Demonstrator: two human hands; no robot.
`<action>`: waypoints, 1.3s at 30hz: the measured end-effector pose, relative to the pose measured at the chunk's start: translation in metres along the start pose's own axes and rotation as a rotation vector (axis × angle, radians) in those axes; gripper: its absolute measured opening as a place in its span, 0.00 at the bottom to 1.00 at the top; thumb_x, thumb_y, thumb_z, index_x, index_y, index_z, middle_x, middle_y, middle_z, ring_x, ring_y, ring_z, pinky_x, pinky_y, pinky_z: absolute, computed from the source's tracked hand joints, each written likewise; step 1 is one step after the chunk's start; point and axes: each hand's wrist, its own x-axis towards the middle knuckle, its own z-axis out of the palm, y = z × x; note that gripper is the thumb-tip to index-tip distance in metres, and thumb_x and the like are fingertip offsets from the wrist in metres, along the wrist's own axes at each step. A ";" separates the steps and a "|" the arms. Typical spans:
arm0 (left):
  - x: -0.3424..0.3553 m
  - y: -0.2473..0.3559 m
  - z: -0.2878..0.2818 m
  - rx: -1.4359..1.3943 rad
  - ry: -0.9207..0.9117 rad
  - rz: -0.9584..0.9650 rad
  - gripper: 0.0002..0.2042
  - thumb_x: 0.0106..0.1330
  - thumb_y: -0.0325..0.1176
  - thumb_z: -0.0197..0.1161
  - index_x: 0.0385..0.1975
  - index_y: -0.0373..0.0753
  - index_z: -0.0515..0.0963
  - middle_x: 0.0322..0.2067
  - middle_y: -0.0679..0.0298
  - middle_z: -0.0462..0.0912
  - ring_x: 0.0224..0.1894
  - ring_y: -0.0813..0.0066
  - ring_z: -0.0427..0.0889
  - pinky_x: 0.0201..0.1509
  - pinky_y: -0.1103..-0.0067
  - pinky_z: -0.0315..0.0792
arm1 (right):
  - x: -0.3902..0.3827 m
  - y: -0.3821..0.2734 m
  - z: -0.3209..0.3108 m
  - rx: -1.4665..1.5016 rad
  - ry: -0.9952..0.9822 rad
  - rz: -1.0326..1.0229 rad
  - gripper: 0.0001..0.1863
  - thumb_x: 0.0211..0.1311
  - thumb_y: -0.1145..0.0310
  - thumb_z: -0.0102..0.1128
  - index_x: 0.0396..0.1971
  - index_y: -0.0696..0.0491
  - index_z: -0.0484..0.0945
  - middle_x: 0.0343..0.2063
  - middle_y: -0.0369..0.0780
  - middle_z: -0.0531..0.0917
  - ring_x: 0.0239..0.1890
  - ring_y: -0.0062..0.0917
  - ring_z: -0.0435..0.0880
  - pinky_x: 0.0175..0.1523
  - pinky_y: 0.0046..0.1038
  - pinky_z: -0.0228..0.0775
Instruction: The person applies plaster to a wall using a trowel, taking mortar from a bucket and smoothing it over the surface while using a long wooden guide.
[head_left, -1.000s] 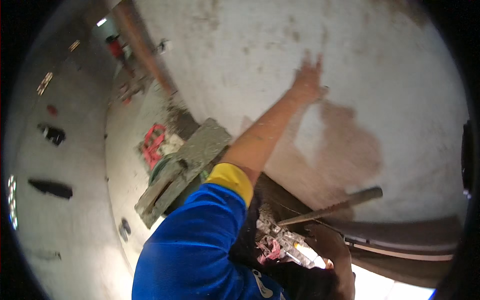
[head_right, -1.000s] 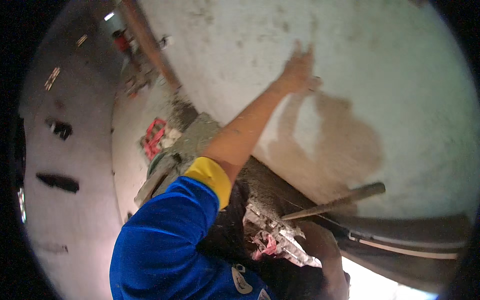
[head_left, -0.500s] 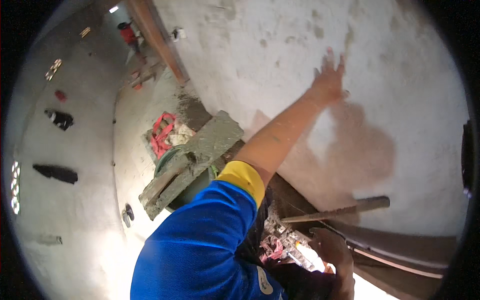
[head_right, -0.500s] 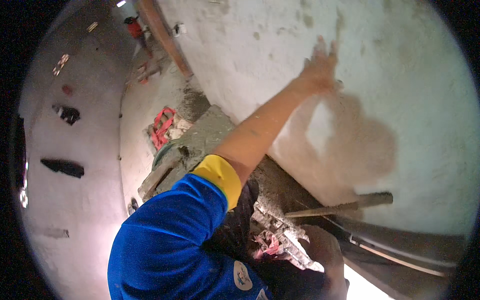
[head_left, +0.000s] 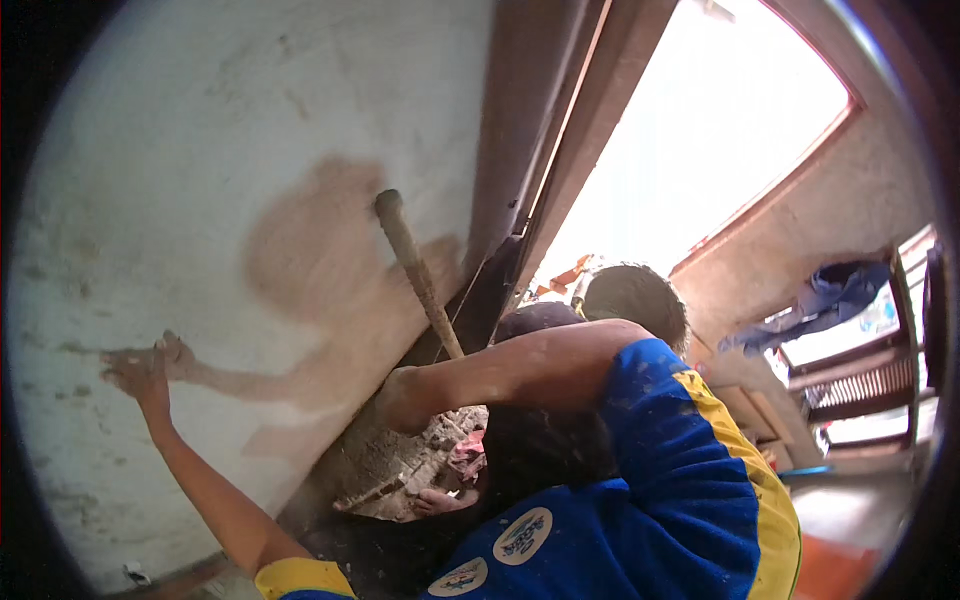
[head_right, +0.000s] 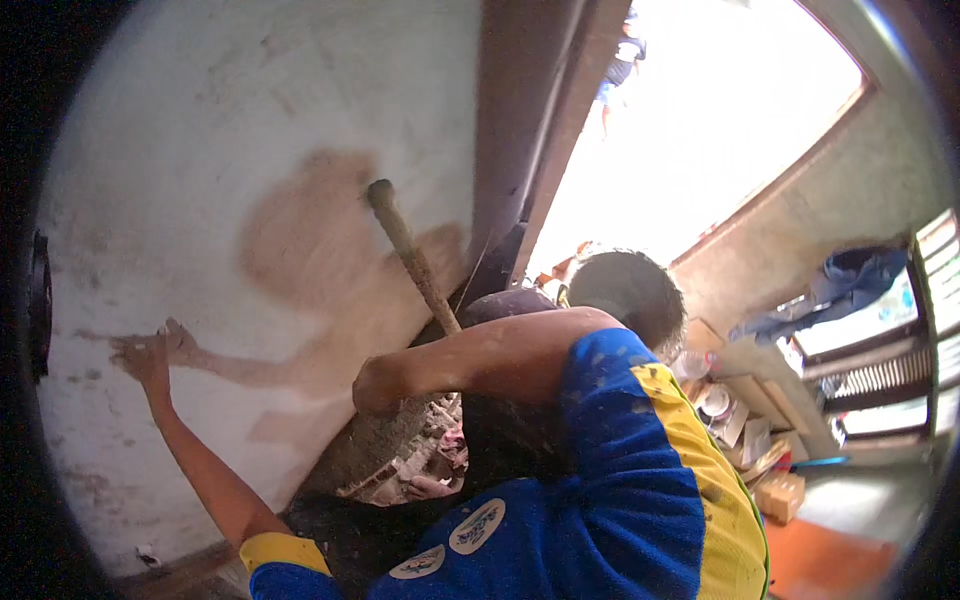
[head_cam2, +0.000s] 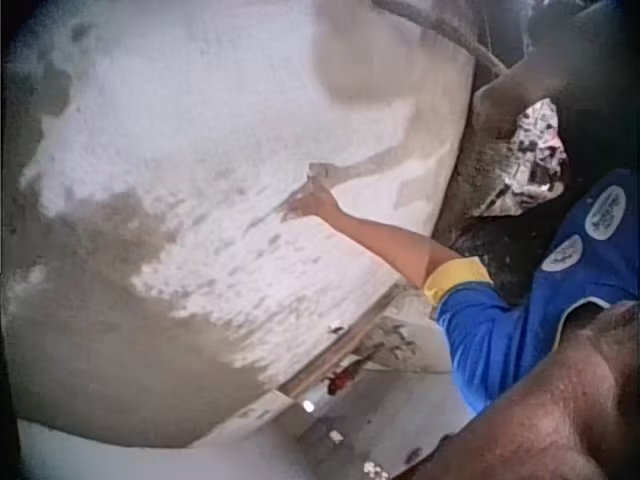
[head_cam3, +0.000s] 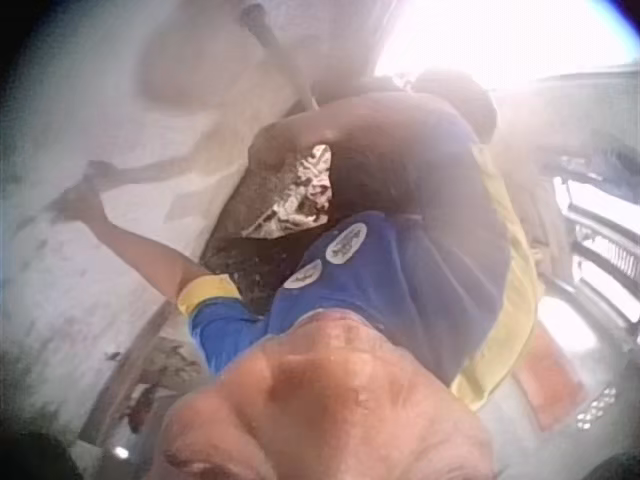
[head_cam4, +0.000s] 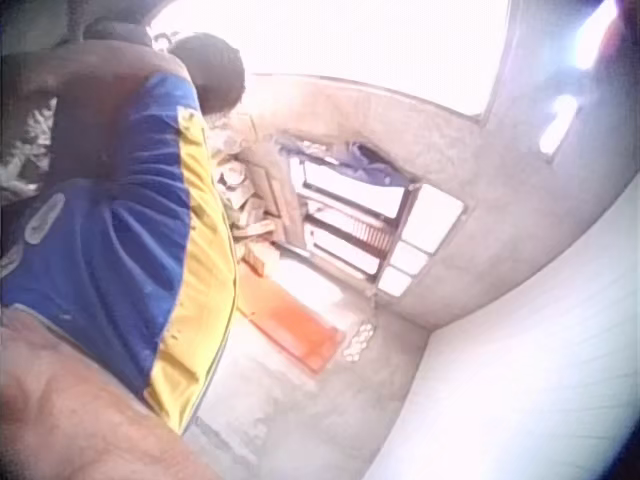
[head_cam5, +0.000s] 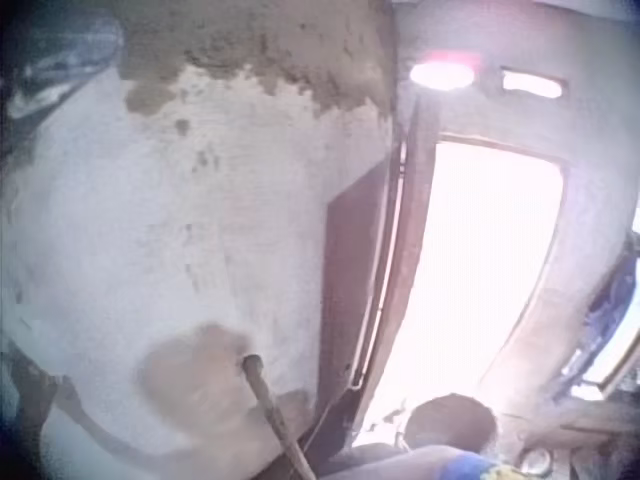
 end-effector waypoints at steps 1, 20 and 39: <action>-0.006 0.016 -0.011 -0.056 0.019 -0.054 0.51 0.51 0.59 0.57 0.61 0.30 0.34 0.62 0.43 0.30 0.65 0.50 0.27 0.65 0.61 0.31 | 0.010 0.004 0.011 0.008 0.086 -0.042 0.11 0.43 0.65 0.57 0.27 0.53 0.80 0.32 0.42 0.80 0.38 0.35 0.79 0.40 0.35 0.71; -0.007 0.009 -0.041 -0.087 -0.009 -0.073 0.52 0.50 0.61 0.56 0.61 0.30 0.34 0.61 0.40 0.29 0.65 0.49 0.28 0.65 0.65 0.36 | -0.020 -0.014 -0.027 -0.028 0.193 -0.102 0.10 0.46 0.66 0.55 0.28 0.53 0.80 0.33 0.42 0.81 0.39 0.36 0.79 0.42 0.36 0.71; -0.021 0.012 -0.064 -0.178 -0.123 -0.027 0.48 0.53 0.60 0.54 0.63 0.40 0.33 0.64 0.54 0.29 0.65 0.62 0.21 0.66 0.66 0.28 | -0.249 0.047 0.126 0.517 0.625 1.454 0.24 0.53 0.49 0.53 0.38 0.55 0.70 0.30 0.46 0.79 0.36 0.36 0.79 0.40 0.34 0.69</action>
